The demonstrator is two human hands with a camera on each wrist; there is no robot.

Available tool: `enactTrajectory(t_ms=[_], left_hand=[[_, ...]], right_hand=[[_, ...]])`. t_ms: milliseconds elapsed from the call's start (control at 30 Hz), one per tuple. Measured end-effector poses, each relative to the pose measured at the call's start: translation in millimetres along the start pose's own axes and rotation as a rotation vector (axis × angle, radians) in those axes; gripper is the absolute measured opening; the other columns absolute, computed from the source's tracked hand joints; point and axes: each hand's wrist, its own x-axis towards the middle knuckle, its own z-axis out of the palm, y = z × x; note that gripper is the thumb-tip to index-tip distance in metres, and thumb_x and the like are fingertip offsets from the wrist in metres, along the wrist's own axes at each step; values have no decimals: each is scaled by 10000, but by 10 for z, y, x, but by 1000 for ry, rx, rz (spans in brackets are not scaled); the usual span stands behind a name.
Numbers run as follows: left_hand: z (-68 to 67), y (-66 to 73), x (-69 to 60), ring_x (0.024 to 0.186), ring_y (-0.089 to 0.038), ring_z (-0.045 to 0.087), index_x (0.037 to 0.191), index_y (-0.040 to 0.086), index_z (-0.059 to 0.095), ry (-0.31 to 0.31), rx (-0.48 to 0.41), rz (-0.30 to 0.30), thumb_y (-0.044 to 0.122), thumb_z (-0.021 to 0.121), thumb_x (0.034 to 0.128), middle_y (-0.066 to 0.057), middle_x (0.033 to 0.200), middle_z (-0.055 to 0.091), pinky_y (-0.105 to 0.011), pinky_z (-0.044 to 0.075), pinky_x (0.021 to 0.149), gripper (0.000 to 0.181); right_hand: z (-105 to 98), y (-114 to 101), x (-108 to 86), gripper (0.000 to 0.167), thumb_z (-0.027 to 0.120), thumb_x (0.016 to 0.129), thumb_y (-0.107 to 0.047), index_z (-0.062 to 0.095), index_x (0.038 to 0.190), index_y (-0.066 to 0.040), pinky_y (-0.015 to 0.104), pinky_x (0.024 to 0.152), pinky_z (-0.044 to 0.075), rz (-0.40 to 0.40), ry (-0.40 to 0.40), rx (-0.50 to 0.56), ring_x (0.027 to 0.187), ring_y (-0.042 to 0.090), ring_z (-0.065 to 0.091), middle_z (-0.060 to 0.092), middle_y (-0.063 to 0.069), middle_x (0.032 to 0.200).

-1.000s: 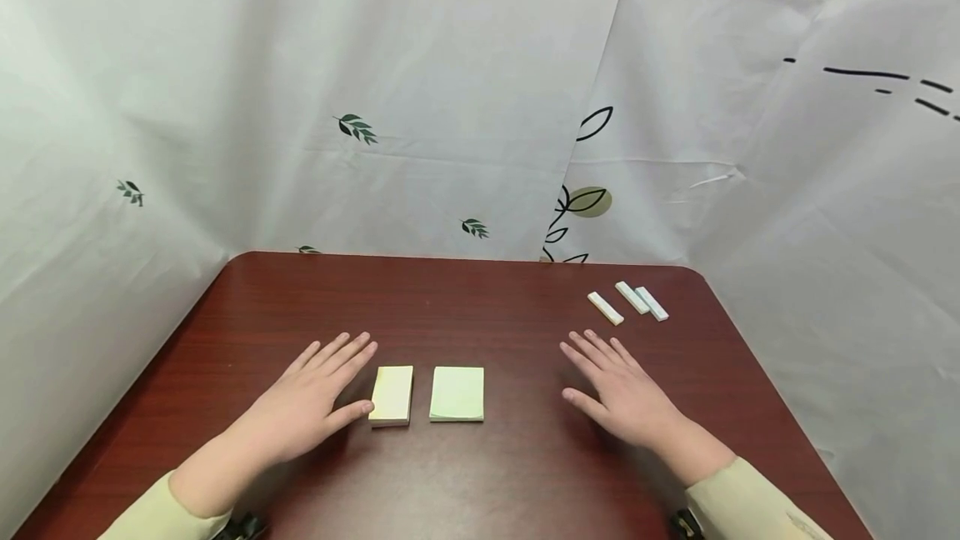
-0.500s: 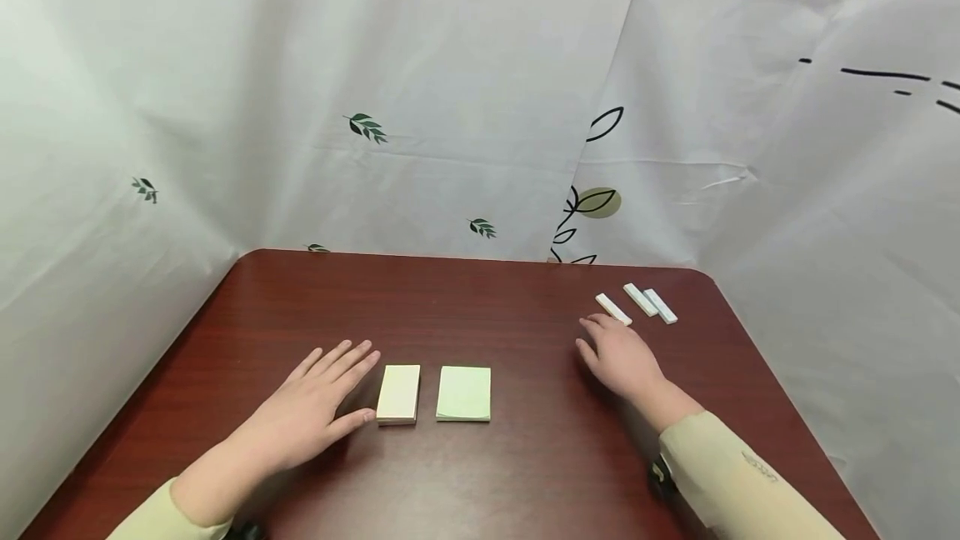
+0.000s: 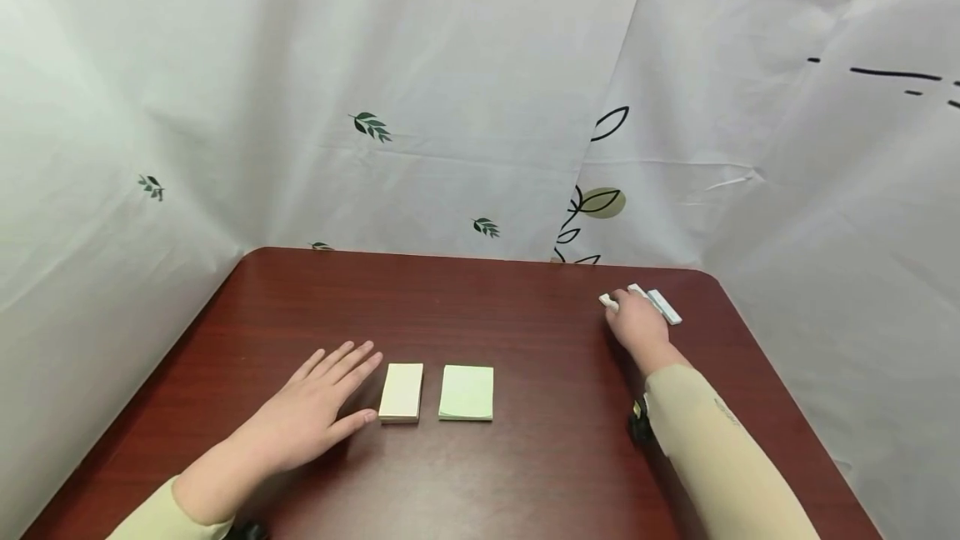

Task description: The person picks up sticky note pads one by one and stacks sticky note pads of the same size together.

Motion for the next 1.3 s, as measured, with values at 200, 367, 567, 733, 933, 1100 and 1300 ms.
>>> enactTrajectory(t_ms=[200, 367, 567, 733, 933, 1100, 1300], left_hand=[[-6, 3, -5, 1485, -304, 228, 1549, 163, 353, -17, -19, -5, 579, 543, 953, -36, 1612, 283, -545, 157, 1171, 752], [3, -11, -4, 1484, -312, 228, 1547, 158, 357, -25, -31, -10, 583, 541, 952, -43, 1610, 286, -548, 158, 1170, 755], [0, -16, -16, 1478, -321, 240, 1542, 151, 368, -24, -18, -6, 600, 522, 954, -58, 1602, 303, -553, 180, 1164, 756], [-11, -18, -21, 1475, -334, 242, 1542, 144, 365, -20, -28, -15, 596, 529, 953, -73, 1602, 299, -554, 183, 1163, 761], [-29, -10, -19, 1472, -346, 244, 1546, 130, 352, -24, -41, -31, 584, 548, 949, -86, 1599, 302, -558, 173, 1164, 775], [-26, -6, -18, 1472, -348, 242, 1548, 128, 347, -28, -42, -34, 585, 546, 948, -87, 1599, 303, -562, 175, 1162, 780], [-20, -3, -21, 1471, -350, 242, 1546, 112, 346, -30, -41, -42, 582, 543, 951, -86, 1600, 301, -561, 176, 1161, 784]], right_hand=[[39, 30, 79, 350, 558, 922, -118, 590, 1201, 92, 582, 850, 459, 30, -42, 11, 1022, 469, 592, 622, 306, 1128], [93, 76, 146, 349, 560, 916, -94, 576, 1217, 81, 589, 865, 451, 63, -79, 22, 1052, 481, 580, 613, 308, 1150], [109, 97, 189, 391, 515, 887, -29, 572, 1261, 71, 590, 881, 454, 75, -105, 22, 1064, 478, 588, 618, 299, 1185], [100, 69, 193, 413, 498, 884, -26, 559, 1283, 64, 594, 869, 459, 92, -123, 21, 1077, 476, 582, 606, 305, 1205], [78, -10, 138, 403, 543, 885, -47, 559, 1267, 80, 582, 852, 462, 111, -139, 33, 1058, 462, 581, 594, 314, 1196], [80, -96, 70, 412, 549, 888, -48, 551, 1274, 97, 570, 852, 469, 121, -155, 37, 1044, 447, 580, 586, 322, 1185], [64, -183, -1, 454, 580, 887, -69, 514, 1290, 131, 565, 867, 460, 126, -192, 33, 1033, 448, 566, 546, 361, 1192]])
